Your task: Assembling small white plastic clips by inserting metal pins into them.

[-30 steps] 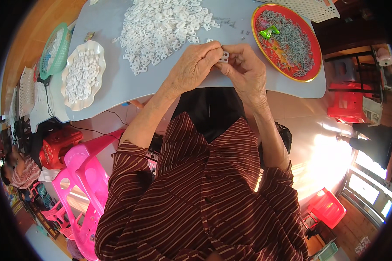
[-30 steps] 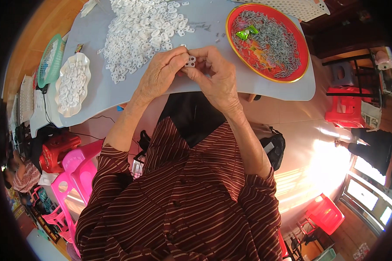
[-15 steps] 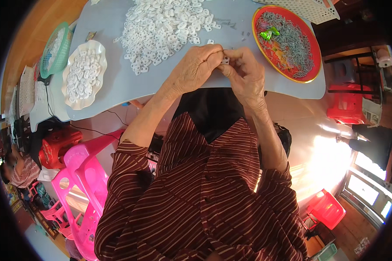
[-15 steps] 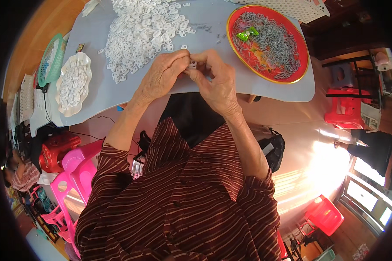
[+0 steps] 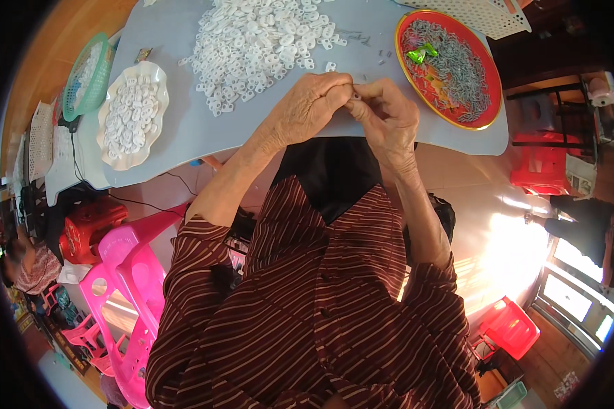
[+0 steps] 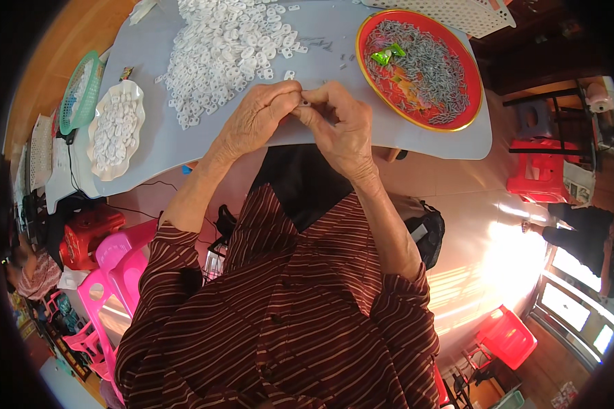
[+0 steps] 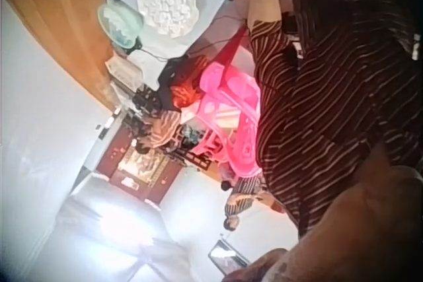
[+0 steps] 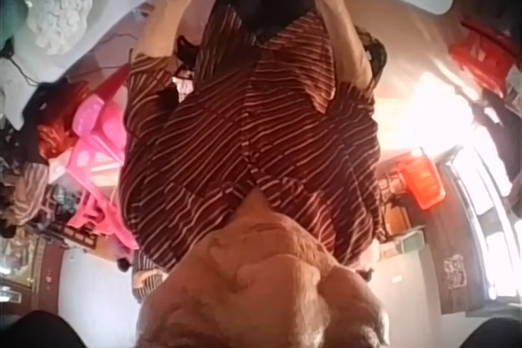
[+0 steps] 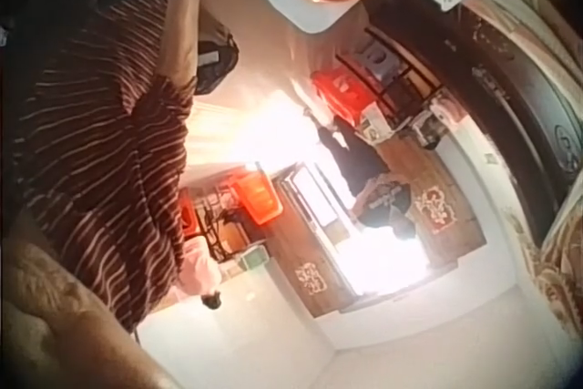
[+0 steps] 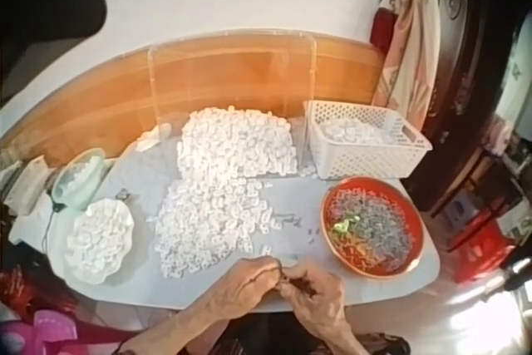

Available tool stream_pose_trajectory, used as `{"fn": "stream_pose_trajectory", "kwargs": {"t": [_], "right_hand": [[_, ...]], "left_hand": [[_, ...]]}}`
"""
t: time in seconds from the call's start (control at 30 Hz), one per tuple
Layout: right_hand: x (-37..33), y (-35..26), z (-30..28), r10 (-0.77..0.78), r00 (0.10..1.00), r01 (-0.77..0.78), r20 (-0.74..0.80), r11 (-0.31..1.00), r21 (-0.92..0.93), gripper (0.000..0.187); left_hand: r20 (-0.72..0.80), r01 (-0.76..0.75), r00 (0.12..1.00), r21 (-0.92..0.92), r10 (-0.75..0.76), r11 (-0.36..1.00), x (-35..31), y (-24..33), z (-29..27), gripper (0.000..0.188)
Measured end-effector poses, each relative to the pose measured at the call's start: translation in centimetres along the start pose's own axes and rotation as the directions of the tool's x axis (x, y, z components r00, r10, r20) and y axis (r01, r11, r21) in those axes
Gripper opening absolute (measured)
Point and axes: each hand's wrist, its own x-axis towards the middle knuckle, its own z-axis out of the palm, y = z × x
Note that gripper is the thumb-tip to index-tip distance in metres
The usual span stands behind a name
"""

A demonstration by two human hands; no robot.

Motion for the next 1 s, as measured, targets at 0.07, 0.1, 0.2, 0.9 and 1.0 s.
{"fn": "stream_pose_trajectory", "kwargs": {"t": [0.07, 0.1, 0.2, 0.9, 1.0], "right_hand": [[-0.1, 0.0, 0.1, 0.054, 0.999, -0.054, 0.003, 0.997, 0.059, 0.020], [-0.1, 0.1, 0.2, 0.048, 0.999, -0.048, 0.004, 0.997, 0.057, 0.020], [0.1, -0.2, 0.2, 0.087, 0.996, -0.086, 0.005, 0.973, 0.214, 0.019], [20.2, 0.9, -11.6, -0.366, 0.908, 0.376, 0.202, 0.502, -0.779, 0.011], [16.4, -0.6, -7.3, -0.231, 0.860, 0.466, 0.456, 0.719, -0.515, 0.005]], "left_hand": [[0.017, 0.053, 0.998, -0.048, -0.052, 0.997, -0.1, 0.0, -0.1, 0.029], [0.014, 0.048, 0.999, -0.048, -0.048, 0.998, -0.1, 0.0, -0.1, 0.029], [-0.022, 0.052, 0.998, -0.075, -0.054, 0.996, -0.1, -0.2, 0.1, 0.031], [-0.318, 0.074, 0.907, -0.522, -0.275, 0.850, -1.1, 0.5, 1.6, 0.026], [-0.333, 0.069, 0.892, -0.566, -0.304, 0.821, -1.4, 0.3, 1.5, 0.025]]}}
